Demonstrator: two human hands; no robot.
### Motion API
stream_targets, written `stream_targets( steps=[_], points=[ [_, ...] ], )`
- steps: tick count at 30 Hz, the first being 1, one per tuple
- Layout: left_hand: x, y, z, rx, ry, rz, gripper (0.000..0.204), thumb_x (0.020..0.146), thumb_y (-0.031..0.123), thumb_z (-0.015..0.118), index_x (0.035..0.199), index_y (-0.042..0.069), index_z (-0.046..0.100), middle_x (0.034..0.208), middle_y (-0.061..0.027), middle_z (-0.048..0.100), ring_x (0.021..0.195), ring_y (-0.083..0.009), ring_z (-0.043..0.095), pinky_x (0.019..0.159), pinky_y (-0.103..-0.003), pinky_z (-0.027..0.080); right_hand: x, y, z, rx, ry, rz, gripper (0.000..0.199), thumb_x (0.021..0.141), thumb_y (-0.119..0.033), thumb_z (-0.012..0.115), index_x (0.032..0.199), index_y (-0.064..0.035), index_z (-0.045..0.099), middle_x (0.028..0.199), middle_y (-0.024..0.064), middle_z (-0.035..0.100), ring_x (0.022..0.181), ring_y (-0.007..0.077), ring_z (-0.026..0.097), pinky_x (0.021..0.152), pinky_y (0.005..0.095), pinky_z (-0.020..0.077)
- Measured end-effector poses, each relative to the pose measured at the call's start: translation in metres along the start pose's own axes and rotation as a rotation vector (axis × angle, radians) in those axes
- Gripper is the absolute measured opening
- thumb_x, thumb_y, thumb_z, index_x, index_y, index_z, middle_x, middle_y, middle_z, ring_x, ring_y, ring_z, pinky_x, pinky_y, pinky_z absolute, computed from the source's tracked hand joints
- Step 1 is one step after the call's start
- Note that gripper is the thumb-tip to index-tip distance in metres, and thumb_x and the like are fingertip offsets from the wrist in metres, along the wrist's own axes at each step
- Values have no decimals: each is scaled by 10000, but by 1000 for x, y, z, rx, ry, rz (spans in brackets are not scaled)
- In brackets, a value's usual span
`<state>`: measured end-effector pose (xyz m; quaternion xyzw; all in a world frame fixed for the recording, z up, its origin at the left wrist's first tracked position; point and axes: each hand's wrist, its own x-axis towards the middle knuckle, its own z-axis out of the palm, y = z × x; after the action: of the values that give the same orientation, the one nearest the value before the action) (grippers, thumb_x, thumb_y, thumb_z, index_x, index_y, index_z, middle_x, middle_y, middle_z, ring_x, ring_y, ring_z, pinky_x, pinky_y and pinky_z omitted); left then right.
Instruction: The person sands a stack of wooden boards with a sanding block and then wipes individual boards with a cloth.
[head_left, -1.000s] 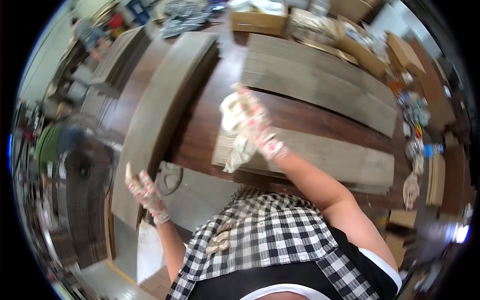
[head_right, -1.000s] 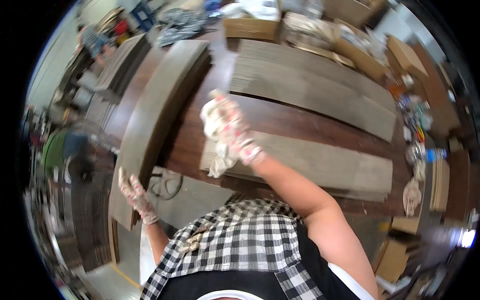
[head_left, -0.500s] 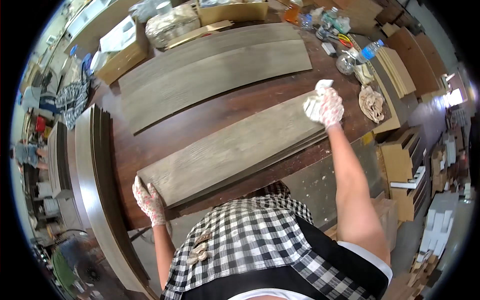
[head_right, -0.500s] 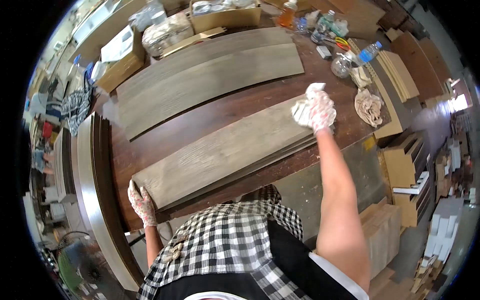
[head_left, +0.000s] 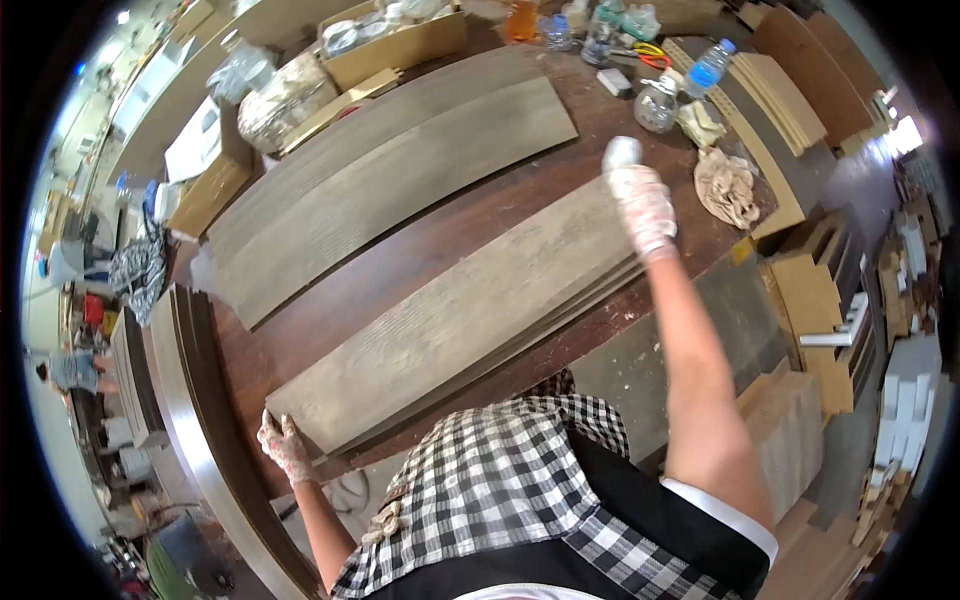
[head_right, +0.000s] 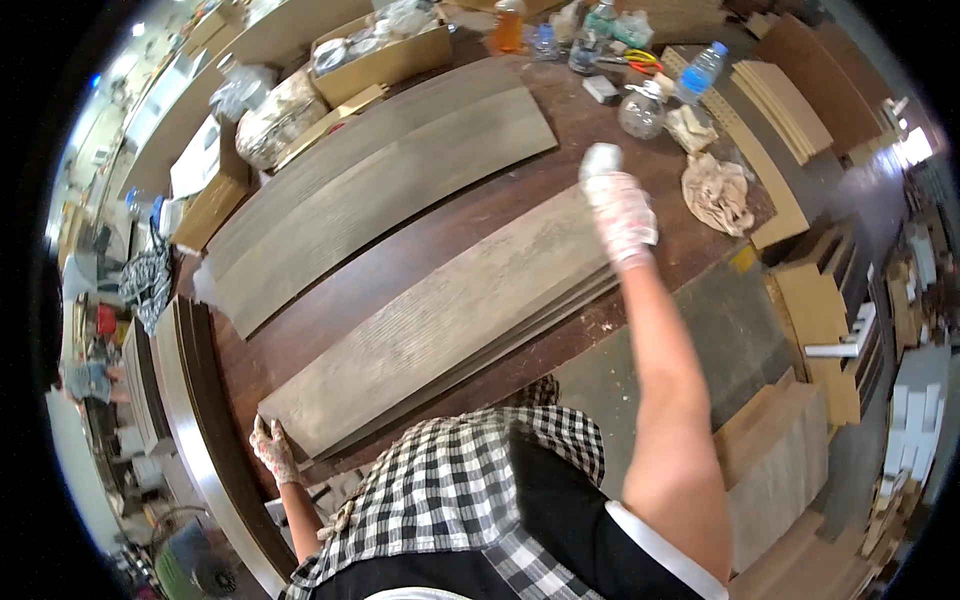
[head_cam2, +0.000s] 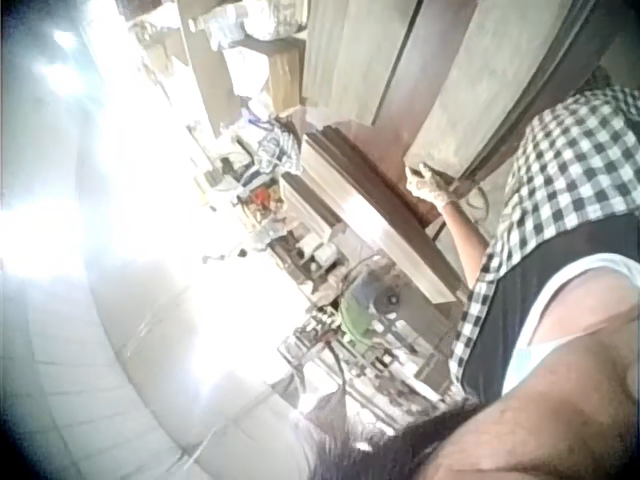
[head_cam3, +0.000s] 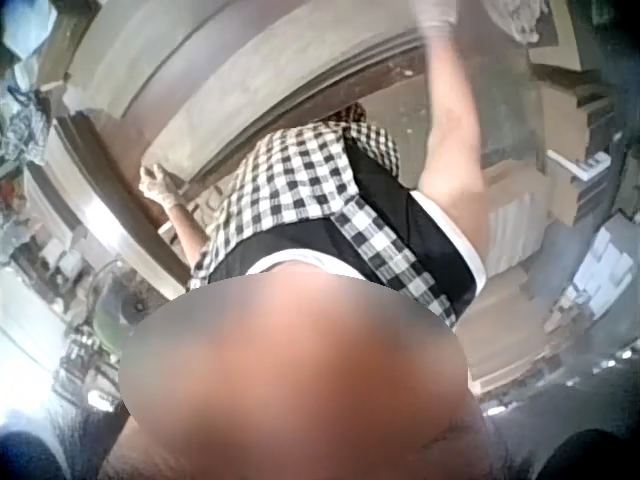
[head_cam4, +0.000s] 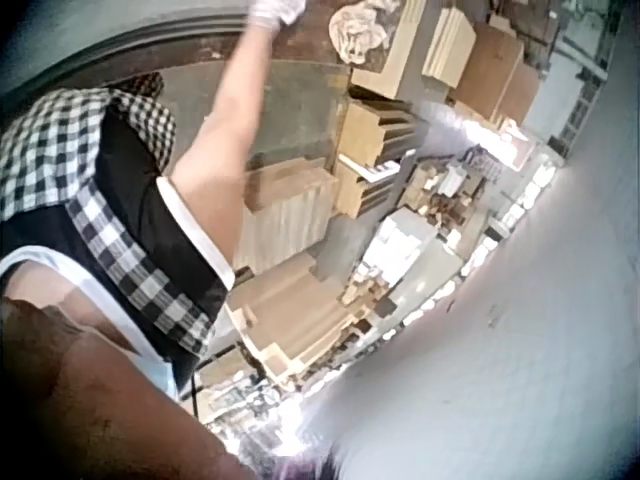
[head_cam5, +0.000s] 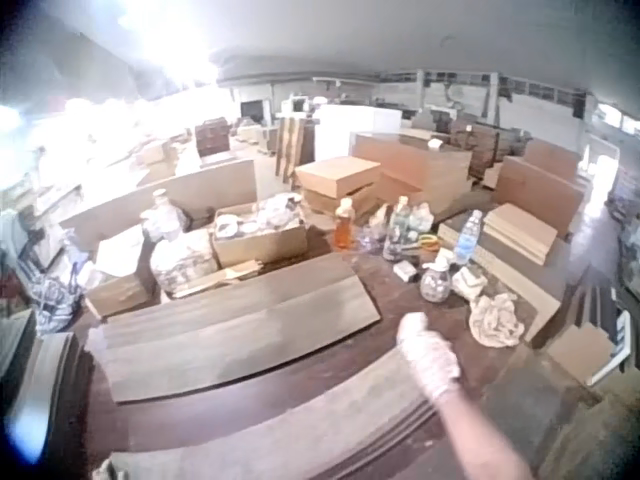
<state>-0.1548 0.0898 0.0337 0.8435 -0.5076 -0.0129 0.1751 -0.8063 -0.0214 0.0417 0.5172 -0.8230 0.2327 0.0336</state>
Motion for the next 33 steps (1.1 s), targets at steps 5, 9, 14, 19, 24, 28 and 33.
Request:
stream_targets(
  steps=[5, 9, 14, 19, 24, 28, 33],
  points=[
    [-6, 12, 15, 66, 108, -38, 385, 833, 222, 524, 1179, 54, 499, 1098, -185, 487, 1032, -332, 451, 898, -412, 352, 13, 17, -3, 97, 197, -258, 227, 854, -198, 456, 963, -30, 562, 988, 152, 557, 929, 293, 524, 836, 391, 409],
    [-8, 27, 17, 85, 153, -53, 362, 839, 205, 519, 1169, 56, 507, 1090, -174, 493, 1025, -325, 453, 889, -411, 356, -55, -62, 47, -107, 98, -581, 227, 784, -147, 461, 949, -57, 587, 938, 121, 577, 876, 263, 534, 800, 396, 426],
    [-9, 30, 21, 91, 164, -46, 357, 838, 195, 530, 1170, 65, 514, 1092, -164, 494, 1028, -313, 449, 888, -407, 358, -164, -187, 60, 402, -35, -971, 164, 759, -138, 479, 851, -61, 591, 838, 109, 601, 837, 241, 562, 817, 372, 448],
    [-16, 30, 15, 75, 172, -89, 339, 833, 162, 539, 1156, 62, 529, 1075, -146, 502, 1007, -299, 458, 874, -397, 364, -74, -70, 44, 18, -42, -586, 321, 840, -149, 456, 1122, -18, 534, 1114, 151, 552, 1075, 281, 493, 966, 387, 347],
    [-10, 32, 15, 66, 180, -84, 329, 821, 140, 549, 1140, 61, 546, 1055, -145, 510, 998, -292, 464, 873, -389, 367, 11, 50, 9, 41, -17, 60, 373, 884, -287, 447, 1119, -12, 537, 1064, 164, 574, 970, 290, 548, 864, 356, 394],
    [-3, 39, 12, -25, 95, -121, 296, 825, 120, 536, 1108, 37, 565, 1036, -135, 524, 982, -274, 485, 871, -375, 379, 9, 58, 15, 254, -171, 165, 373, 873, -292, 497, 1106, -5, 546, 1022, 128, 598, 928, 229, 559, 835, 301, 396],
    [3, 33, 15, -368, 40, -270, 281, 852, 116, 510, 1103, -2, 554, 1039, -113, 520, 959, -227, 520, 846, -329, 413, 16, 50, 7, 768, -150, 425, 360, 851, -250, 565, 1095, 13, 554, 994, 45, 582, 889, 111, 516, 805, 248, 396]
  ],
)
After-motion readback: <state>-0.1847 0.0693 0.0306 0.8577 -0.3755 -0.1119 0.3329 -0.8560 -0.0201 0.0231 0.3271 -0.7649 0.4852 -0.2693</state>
